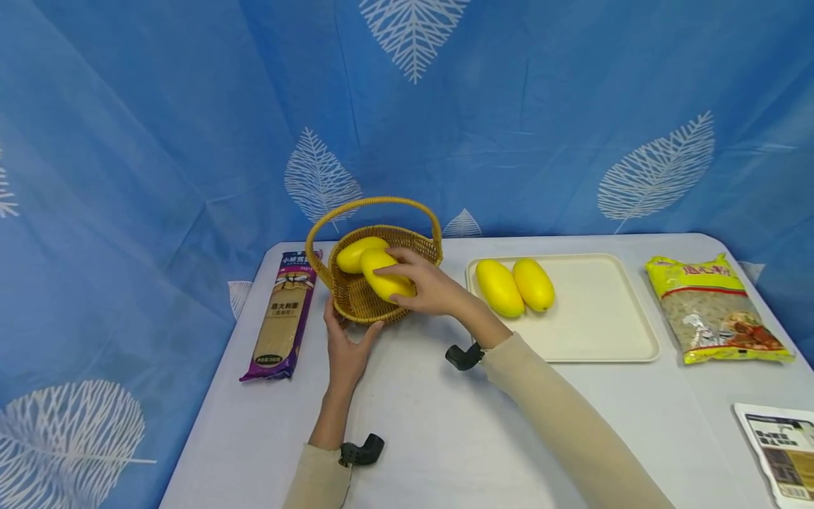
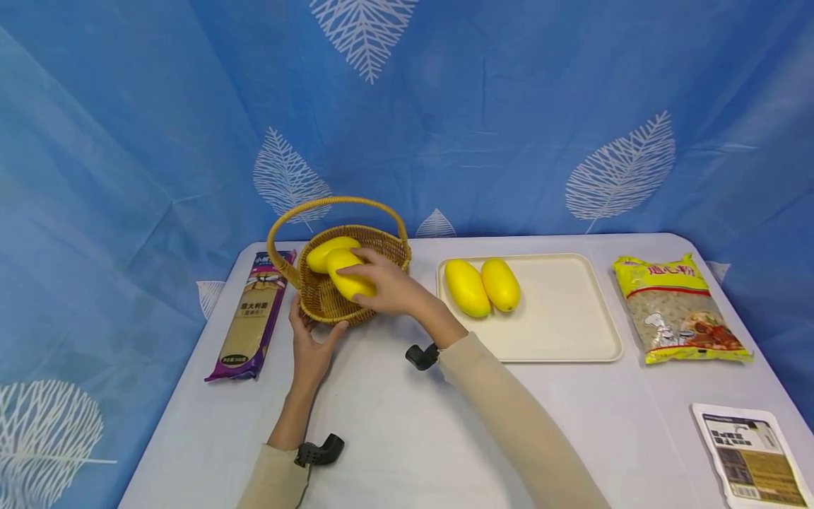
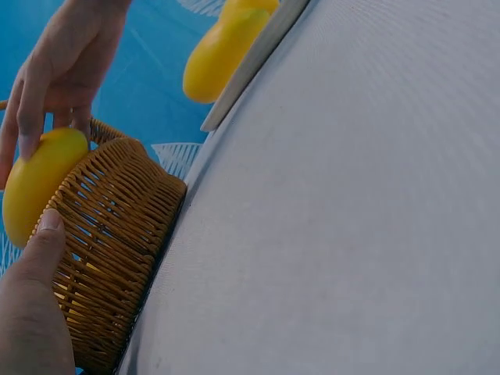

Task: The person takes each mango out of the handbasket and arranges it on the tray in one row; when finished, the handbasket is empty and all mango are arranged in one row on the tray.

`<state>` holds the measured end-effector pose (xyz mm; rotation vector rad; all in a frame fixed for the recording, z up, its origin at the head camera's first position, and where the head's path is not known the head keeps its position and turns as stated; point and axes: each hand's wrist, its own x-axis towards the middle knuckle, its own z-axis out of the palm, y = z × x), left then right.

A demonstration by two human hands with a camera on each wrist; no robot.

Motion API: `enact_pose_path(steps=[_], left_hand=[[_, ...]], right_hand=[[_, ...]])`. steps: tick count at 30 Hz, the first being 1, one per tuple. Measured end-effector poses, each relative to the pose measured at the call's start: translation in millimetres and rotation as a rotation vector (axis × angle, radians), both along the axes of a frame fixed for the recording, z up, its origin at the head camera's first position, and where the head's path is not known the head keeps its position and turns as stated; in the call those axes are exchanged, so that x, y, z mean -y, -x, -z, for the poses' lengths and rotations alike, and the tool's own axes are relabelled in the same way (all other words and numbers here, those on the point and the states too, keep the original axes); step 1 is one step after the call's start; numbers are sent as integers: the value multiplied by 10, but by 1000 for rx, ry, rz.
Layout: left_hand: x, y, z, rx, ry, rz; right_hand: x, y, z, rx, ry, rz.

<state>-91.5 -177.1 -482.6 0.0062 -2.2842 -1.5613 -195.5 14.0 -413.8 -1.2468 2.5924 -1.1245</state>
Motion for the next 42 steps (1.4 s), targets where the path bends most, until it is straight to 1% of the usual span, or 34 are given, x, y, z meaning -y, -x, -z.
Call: enact_pose_path(steps=[6,10,14,18,23,26,29,32,36,39,42], left_hand=[[-2,-7,-11,15,-4,-2],[-5,-8,-10,28,-7,-9],[-6,-5,-10,33,-6,-14],[-10,-2,-18,40,-7,-18],[-14,-4,-29,52,-17,-18],[-11,-6,-27,56,-19,-21],[-7,-4,-22,56,-24,-24],[-2,-2,-18,72,-30,-32],[-1,-6,-19,102,-28,-42],[-6,-10,-24,106,-27,-41],[-14,-7,-23,105,-26,-39]], right_hand=[[-130,-43,10,-32,49,14],[-234,-85,4,-30,65,42],[-350,-137,-22,-16,106,62],[-489,-190,-59,-29,122,92],[-709,-260,-101,-66,138,147],[-846,-305,-98,-77,163,184],[-964,-354,-81,-77,192,218],[-1069,-398,-68,-80,219,250],[-1235,-439,-38,-119,221,304],[-1385,-463,-12,-139,217,352],[-1550,-485,20,-137,230,399]])
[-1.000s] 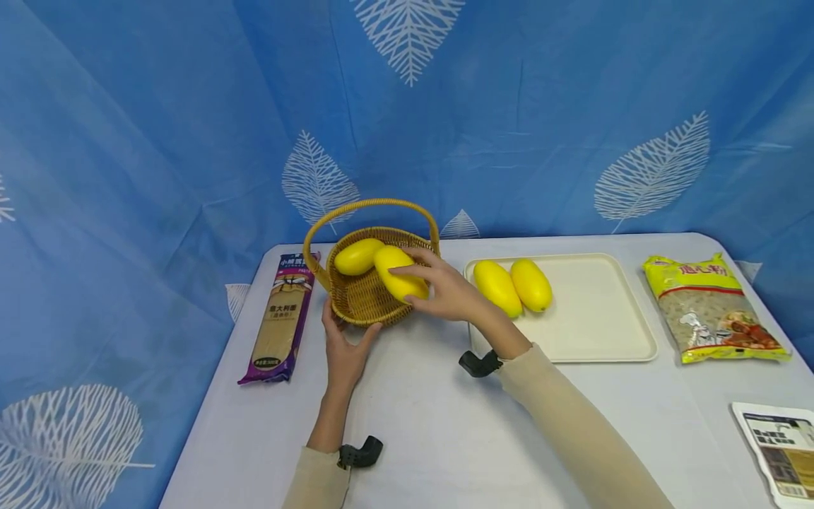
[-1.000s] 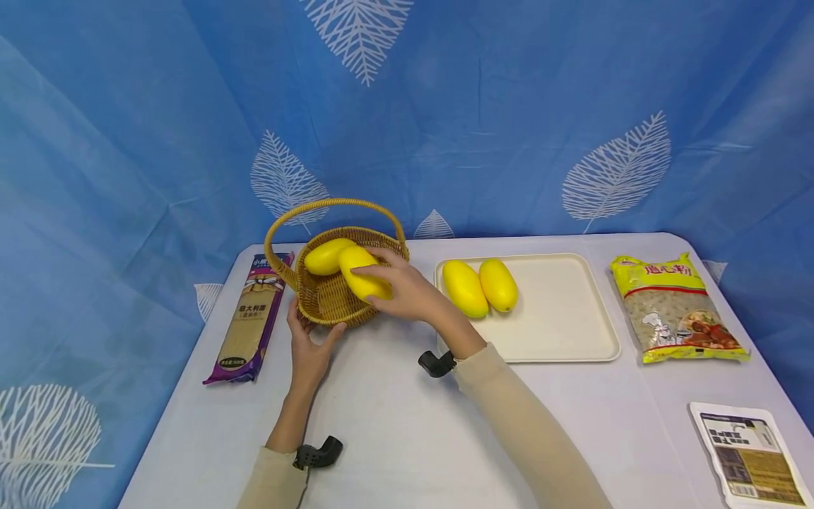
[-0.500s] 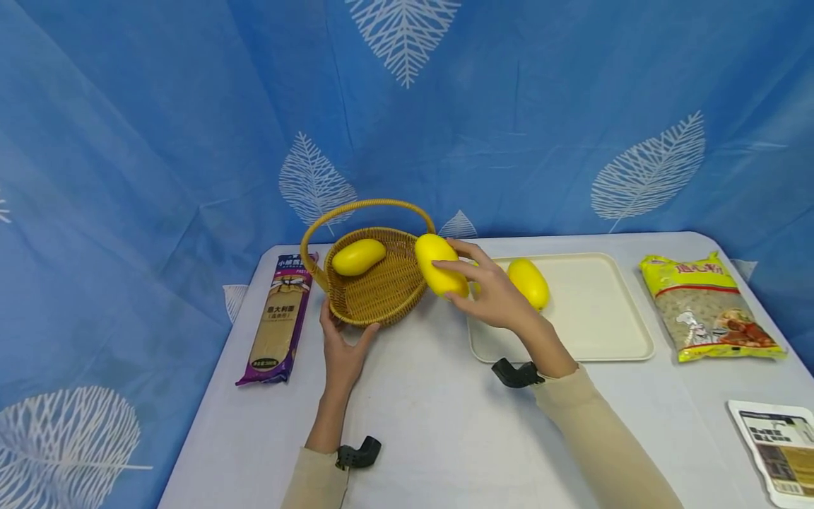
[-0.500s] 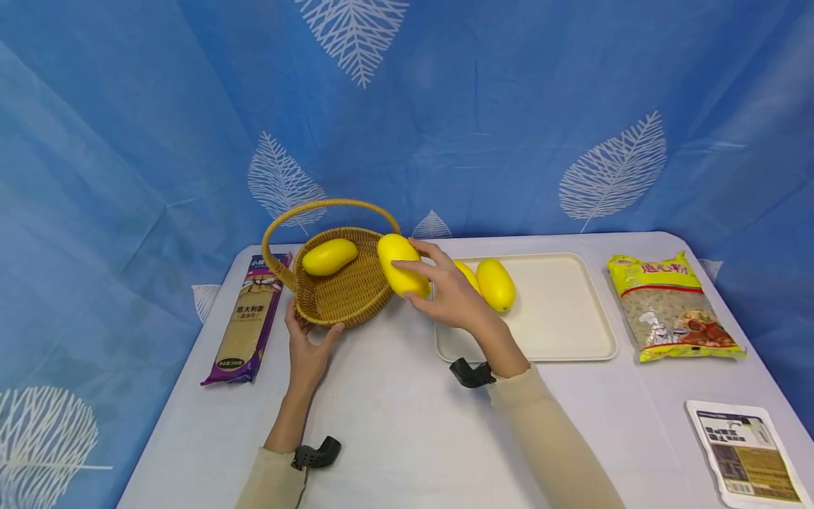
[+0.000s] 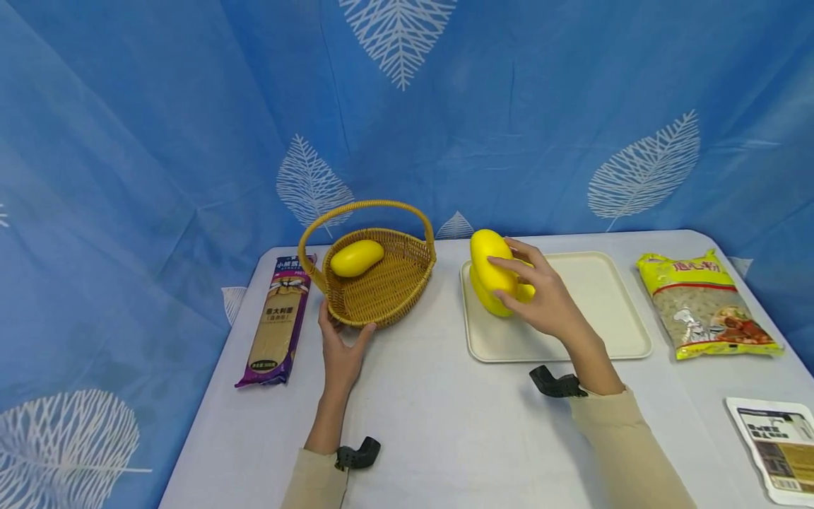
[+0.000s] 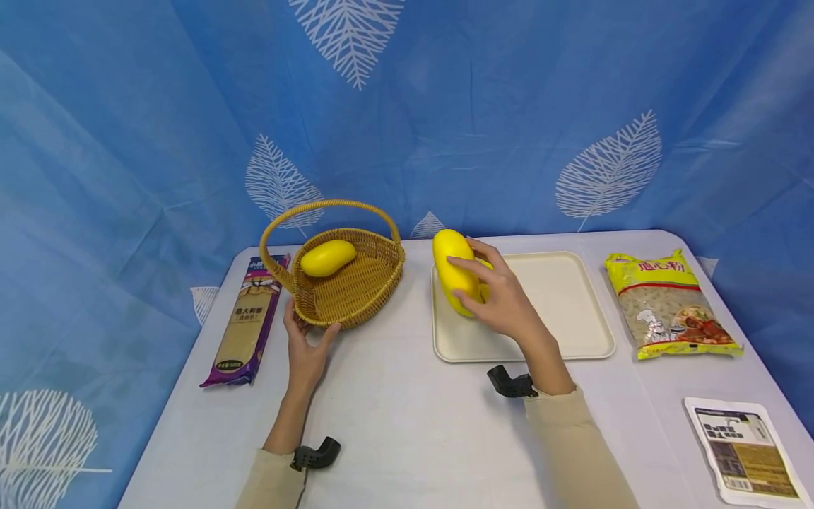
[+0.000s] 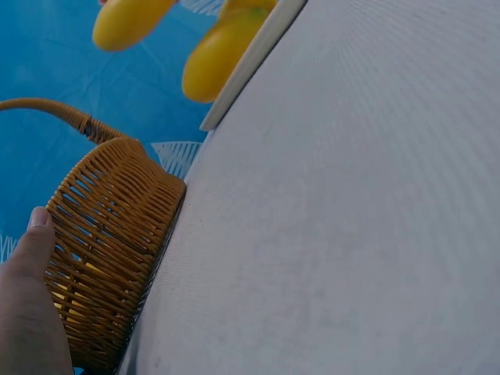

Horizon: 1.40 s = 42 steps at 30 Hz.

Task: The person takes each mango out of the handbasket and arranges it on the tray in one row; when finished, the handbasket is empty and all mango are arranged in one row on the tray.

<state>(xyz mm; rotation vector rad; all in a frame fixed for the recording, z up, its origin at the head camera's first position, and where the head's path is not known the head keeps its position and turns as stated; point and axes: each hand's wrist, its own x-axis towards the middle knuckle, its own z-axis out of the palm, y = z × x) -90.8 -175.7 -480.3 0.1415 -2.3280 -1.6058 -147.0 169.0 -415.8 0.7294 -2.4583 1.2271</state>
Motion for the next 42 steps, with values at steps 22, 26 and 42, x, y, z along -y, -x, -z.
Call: enact_pose_path(steps=[22,26,42], left_hand=[[-6,17,40,5,-8,-11],[-6,17,42,9,-5,-11],[-9,2,22,-26,15,5]], right_hand=[[-861,1,222,147,-64,254],[-964,8,301,209,-78,280],[-978,10,496,302,-162,214]])
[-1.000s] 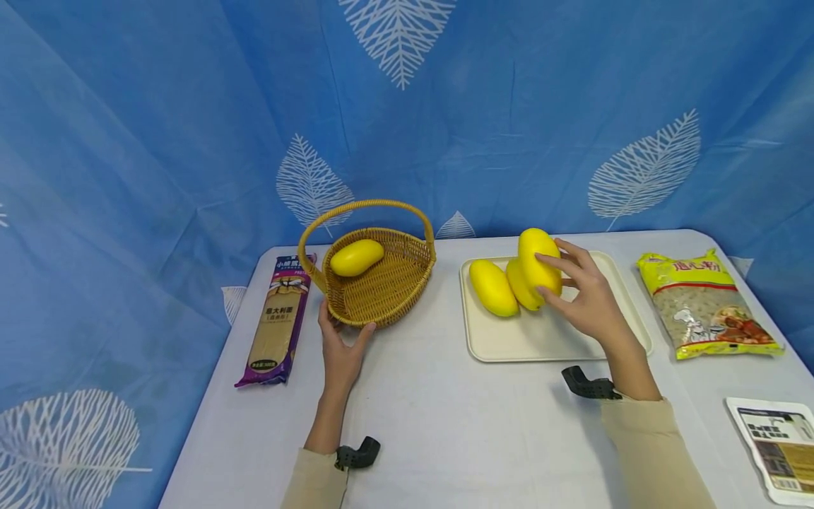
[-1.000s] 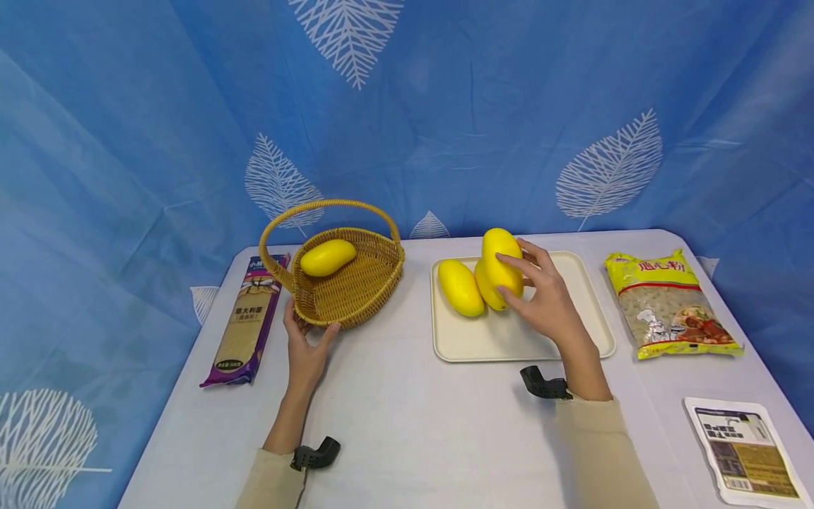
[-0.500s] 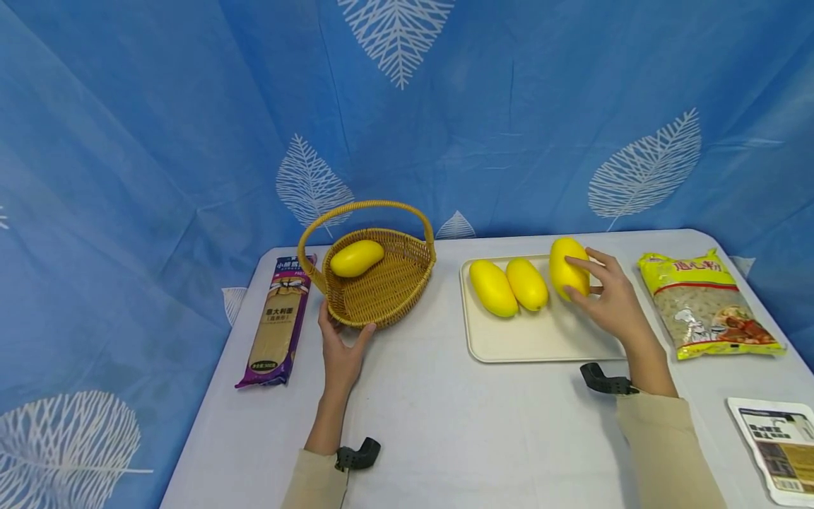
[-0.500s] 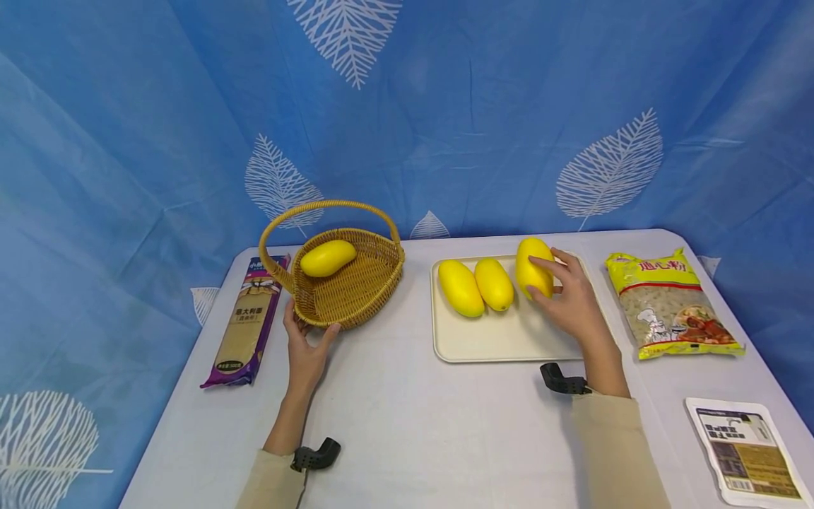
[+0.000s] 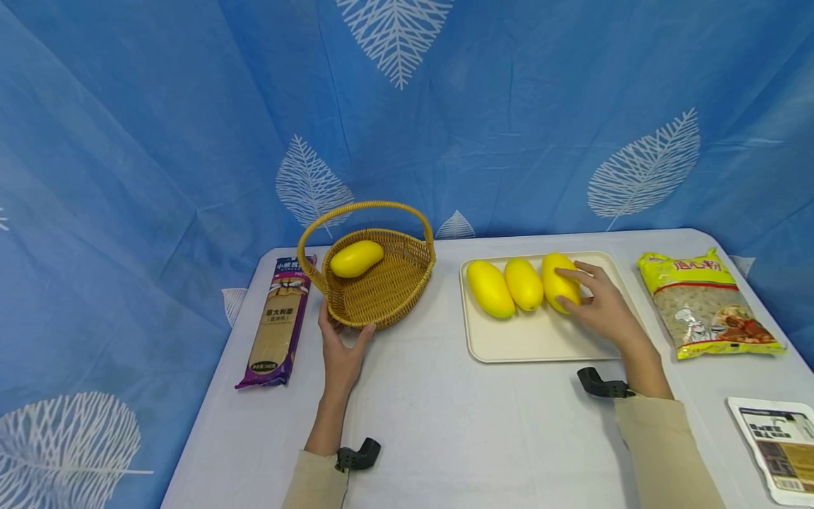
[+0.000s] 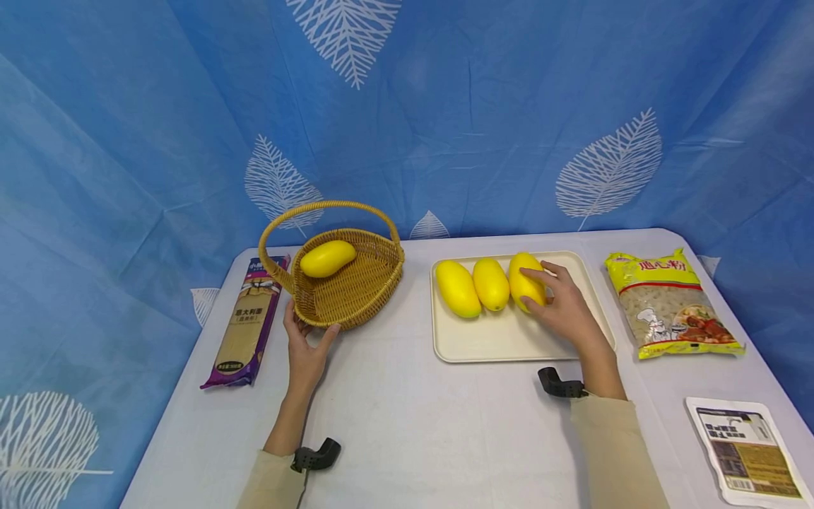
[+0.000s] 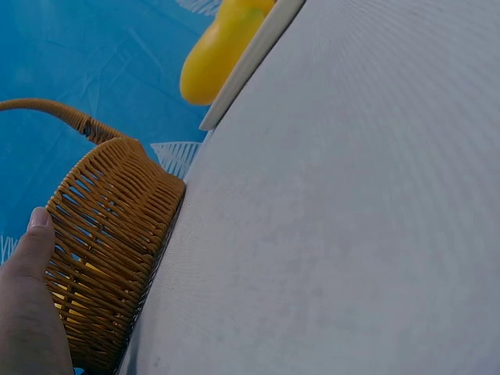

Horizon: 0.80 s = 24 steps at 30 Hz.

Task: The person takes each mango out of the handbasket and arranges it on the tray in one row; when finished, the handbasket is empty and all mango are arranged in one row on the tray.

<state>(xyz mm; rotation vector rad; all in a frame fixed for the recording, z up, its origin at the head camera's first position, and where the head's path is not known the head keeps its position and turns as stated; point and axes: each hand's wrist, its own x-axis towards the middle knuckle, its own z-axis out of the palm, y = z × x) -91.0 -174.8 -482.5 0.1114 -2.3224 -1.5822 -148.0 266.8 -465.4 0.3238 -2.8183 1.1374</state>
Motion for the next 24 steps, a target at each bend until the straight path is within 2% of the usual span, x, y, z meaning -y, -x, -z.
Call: enact_pose_path(steps=[9,17,24], left_hand=[[-2,-9,-24,-3,-9,5],[5,-18,-15,13,-10,2],[12,-16,-18,0,-15,17]], right_hand=[[-4,-29,8,40,-39,-38],[5,-66,0,11,-19,-70],[-7,-74,-2,4,-18,-53]])
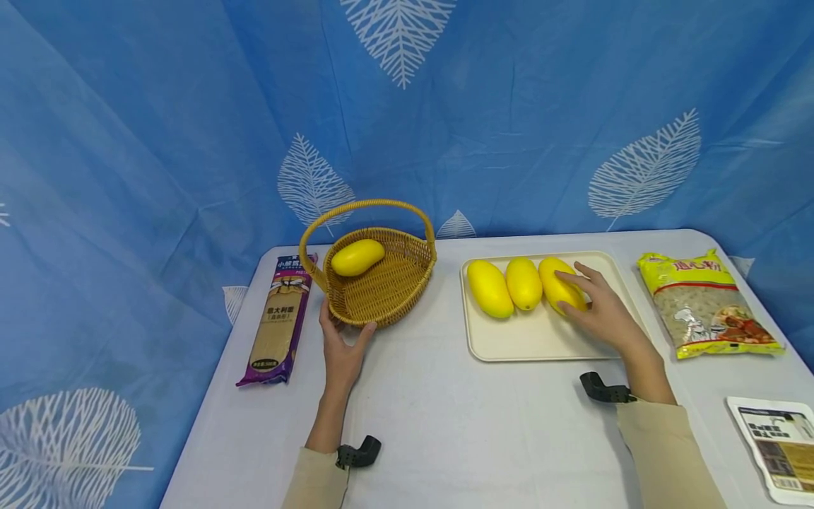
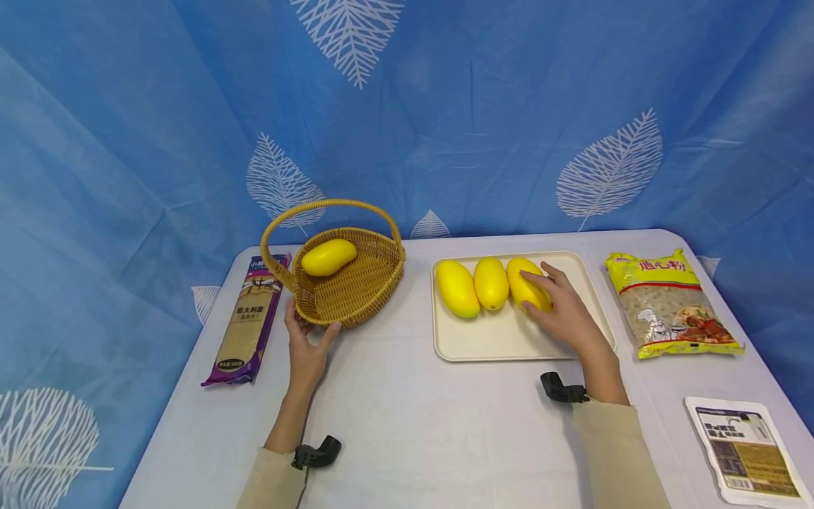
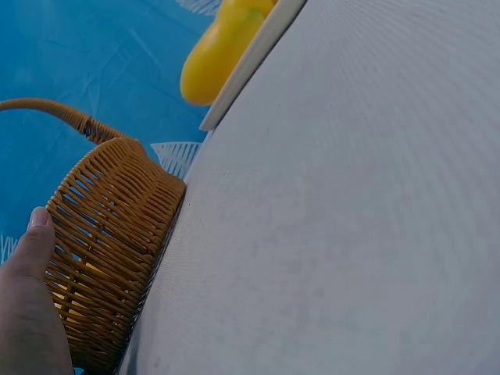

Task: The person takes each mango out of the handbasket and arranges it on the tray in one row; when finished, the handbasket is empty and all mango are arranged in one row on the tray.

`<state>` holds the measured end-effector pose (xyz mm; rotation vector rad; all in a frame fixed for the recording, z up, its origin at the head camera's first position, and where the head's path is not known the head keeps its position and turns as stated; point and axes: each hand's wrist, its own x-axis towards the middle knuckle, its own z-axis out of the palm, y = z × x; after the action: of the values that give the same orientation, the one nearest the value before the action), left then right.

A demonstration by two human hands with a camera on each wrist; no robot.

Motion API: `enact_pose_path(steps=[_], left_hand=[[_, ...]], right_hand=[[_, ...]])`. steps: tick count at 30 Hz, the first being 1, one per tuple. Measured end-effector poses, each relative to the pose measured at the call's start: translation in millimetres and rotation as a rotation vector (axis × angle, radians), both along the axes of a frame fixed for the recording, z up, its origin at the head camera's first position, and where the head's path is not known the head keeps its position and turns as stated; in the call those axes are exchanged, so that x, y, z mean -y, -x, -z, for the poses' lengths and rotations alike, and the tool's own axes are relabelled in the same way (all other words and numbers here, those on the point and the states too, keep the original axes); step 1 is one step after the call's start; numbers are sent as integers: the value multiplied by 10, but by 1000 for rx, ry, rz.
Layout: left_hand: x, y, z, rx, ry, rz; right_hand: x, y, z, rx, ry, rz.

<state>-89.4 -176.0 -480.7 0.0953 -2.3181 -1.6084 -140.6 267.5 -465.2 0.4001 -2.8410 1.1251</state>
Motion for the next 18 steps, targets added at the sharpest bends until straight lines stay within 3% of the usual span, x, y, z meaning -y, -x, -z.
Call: enact_pose_path(steps=[11,18], left_hand=[[-4,0,8,13,8,-7],[2,8,17,30,4,-17]], right_hand=[[-16,-48,-27,1,-10,-1],[126,-59,-239,-61,-29,16]])
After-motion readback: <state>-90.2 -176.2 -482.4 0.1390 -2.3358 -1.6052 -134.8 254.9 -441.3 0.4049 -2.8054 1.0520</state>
